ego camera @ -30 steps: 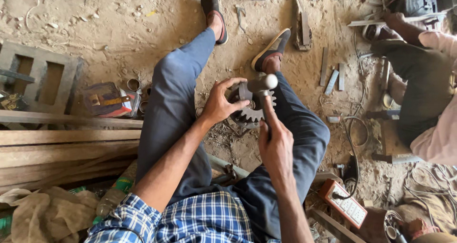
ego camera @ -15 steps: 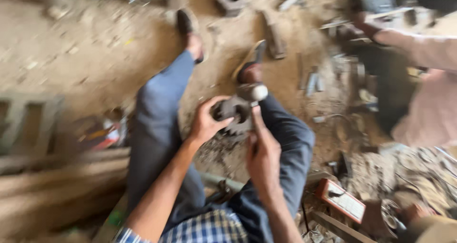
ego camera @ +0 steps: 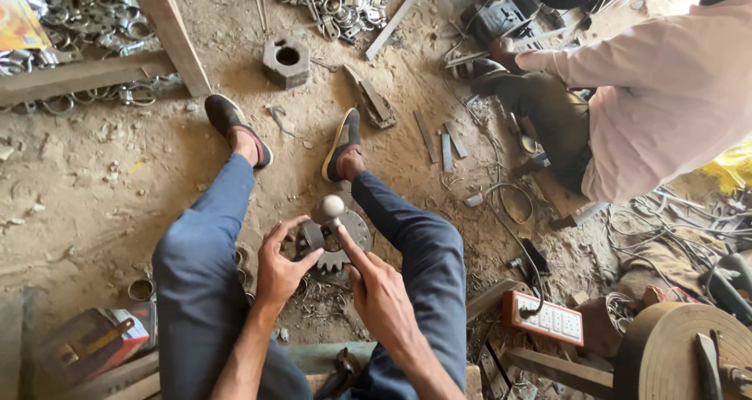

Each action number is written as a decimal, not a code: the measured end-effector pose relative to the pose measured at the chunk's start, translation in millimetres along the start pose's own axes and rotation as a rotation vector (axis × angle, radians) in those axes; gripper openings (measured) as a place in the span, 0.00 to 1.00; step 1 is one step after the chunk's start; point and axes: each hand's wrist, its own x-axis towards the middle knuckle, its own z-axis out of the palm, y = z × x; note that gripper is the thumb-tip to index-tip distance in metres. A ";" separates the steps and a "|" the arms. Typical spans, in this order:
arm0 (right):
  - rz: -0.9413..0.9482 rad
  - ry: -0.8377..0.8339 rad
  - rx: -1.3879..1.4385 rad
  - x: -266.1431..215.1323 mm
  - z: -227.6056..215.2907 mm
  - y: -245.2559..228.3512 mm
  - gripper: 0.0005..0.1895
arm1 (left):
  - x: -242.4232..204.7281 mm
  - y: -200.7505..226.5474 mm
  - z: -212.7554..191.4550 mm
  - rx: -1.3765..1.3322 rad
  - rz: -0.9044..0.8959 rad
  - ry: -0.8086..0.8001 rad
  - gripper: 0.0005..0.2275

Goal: The person sits on the workshop floor and uses a hammer to tap a metal ring onto a gear. They then use a chisel and hammer to adjust the ring's position on the gear.

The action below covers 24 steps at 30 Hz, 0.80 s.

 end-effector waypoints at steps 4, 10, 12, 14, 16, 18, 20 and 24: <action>0.139 -0.083 -0.171 -4.2 19.2 14.2 0.37 | -1.5 -11.6 3.5 -0.027 0.044 0.090 0.27; 0.175 -0.122 -0.138 -11.6 35.5 44.6 0.38 | -3.4 -23.6 0.6 -0.541 -0.411 0.208 0.25; 0.167 -0.153 -0.191 -12.1 38.2 50.7 0.38 | -0.4 -25.5 0.5 -0.571 -0.437 0.232 0.23; 0.162 -0.167 -0.201 -12.7 40.6 51.9 0.37 | 0.9 -26.8 -0.9 -0.579 -0.482 0.268 0.17; 0.158 -0.161 -0.172 -12.5 39.4 52.6 0.36 | 2.0 -27.0 2.0 -0.569 -0.540 0.319 0.11; 0.157 -0.154 -0.166 -11.4 38.1 51.6 0.35 | 1.9 -27.8 3.1 -0.571 -0.571 0.304 0.13; 0.153 -0.144 -0.165 -11.2 38.0 48.8 0.35 | -0.6 -28.5 1.2 -0.597 -0.611 0.298 0.20; 0.190 -0.168 -0.181 -7.7 38.5 44.6 0.35 | -2.4 -30.6 0.1 -0.624 -0.611 0.292 0.23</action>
